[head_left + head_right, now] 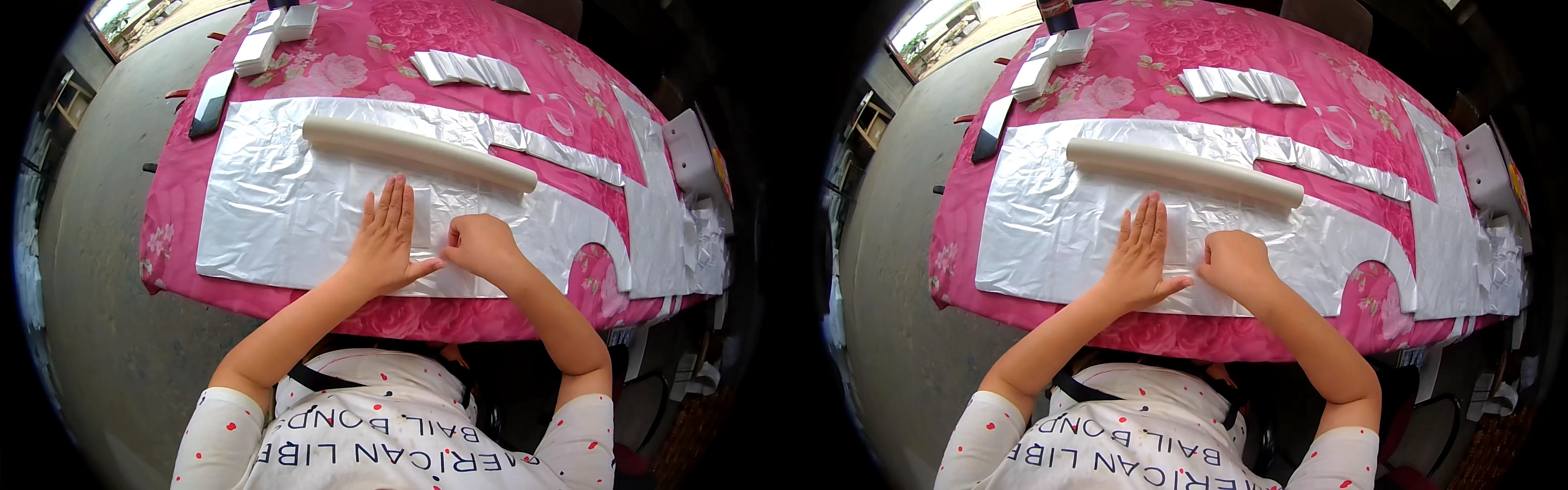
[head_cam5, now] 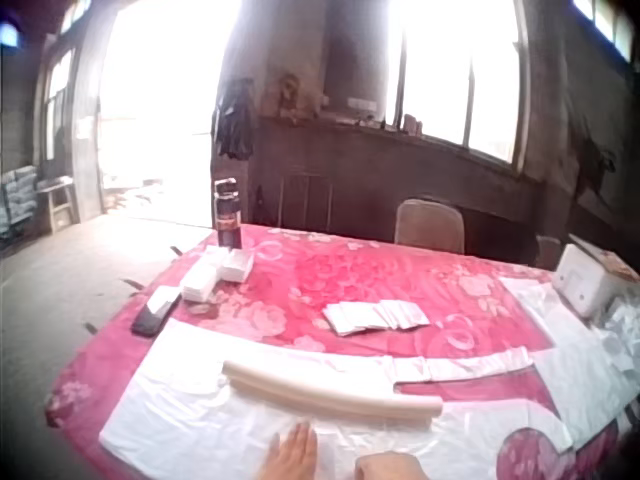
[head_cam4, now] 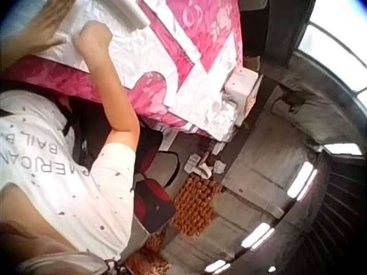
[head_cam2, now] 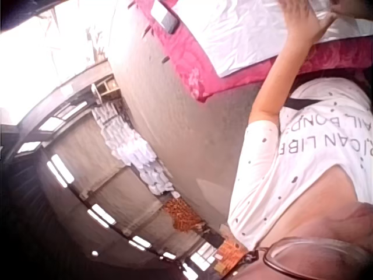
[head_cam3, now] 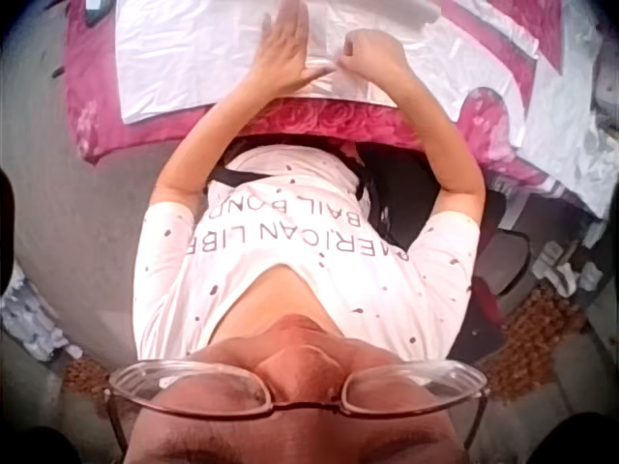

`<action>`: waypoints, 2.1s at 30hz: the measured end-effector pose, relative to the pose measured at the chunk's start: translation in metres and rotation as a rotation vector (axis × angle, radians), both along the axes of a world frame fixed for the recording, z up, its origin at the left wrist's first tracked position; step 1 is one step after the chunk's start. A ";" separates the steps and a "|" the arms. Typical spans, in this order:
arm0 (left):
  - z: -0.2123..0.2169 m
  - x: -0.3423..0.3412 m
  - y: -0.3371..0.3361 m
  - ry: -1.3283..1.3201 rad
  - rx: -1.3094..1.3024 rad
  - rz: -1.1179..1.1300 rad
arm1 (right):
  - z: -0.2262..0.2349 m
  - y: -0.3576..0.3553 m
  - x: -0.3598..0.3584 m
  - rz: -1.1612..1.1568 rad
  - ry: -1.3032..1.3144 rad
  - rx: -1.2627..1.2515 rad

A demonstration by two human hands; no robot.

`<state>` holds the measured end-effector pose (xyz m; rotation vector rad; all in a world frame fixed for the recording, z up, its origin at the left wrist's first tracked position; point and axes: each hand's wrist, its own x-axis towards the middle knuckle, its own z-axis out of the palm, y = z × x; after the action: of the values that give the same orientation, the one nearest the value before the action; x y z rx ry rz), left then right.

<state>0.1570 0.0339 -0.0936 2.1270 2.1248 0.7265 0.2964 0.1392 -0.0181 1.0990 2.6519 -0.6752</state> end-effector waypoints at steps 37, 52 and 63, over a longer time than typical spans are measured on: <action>0.016 -0.049 -0.142 -0.075 0.011 0.123 | -0.009 0.100 -0.027 -0.194 0.911 -0.678; -0.001 -0.050 -0.148 0.190 0.021 0.072 | -0.051 0.315 -0.031 -0.620 0.252 0.882; 0.011 -0.049 -0.143 -0.068 0.041 0.040 | -0.008 0.090 0.005 0.271 0.583 0.235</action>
<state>0.1082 -0.1095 -0.0825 2.0538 2.1422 0.8407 0.3010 0.2294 -0.0261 0.6279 3.3638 -0.7285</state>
